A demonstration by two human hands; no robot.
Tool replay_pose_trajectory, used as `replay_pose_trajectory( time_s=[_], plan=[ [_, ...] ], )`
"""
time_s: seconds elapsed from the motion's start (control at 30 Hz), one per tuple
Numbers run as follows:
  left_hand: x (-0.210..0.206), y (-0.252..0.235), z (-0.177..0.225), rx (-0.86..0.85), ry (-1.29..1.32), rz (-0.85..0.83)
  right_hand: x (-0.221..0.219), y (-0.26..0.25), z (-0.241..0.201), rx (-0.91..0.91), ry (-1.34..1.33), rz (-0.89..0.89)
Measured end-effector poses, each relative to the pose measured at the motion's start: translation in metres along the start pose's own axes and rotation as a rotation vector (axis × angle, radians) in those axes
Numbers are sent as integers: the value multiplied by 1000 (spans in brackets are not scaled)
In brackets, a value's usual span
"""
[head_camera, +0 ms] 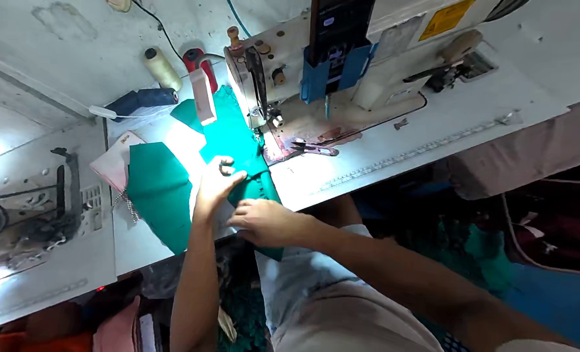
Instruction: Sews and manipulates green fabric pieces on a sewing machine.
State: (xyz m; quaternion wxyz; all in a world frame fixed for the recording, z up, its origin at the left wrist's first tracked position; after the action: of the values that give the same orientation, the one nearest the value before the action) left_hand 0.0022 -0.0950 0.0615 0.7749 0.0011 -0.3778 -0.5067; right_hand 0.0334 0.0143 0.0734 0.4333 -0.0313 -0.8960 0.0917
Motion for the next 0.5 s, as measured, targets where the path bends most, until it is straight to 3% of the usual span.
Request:
replay_pose_trajectory(
  time_s=[0.07, 0.17, 0.23, 0.33, 0.5],
  plan=[
    [1, -1, 5, -96, -74, 89, 25, 18, 9, -101, -66, 275],
    [1, 7, 14, -184, -57, 232, 63, 62, 53, -405, -24, 625],
    [6, 5, 30, -231, -62, 346, 68, 76, 76, -535, 9, 644],
    [21, 6, 42, -290, -129, 596, 59, 75, 88, -601, -21, 530],
    [51, 10, 15, -44, -215, 772, 56, 65, 76, -577, -46, 525]
  ],
)
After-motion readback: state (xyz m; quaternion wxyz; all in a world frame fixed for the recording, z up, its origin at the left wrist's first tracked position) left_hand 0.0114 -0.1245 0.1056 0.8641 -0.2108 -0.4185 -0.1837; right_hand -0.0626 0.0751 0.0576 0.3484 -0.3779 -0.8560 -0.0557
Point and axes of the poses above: each hand's wrist, its own y-axis away from the middle knuckle, its own x-axis out of the back of the hand, z = x × y, the point moved 10 cm from there along -y, towards the middle knuckle, and after that the axes turned 13 degrees about x, right-handed, at the moved point
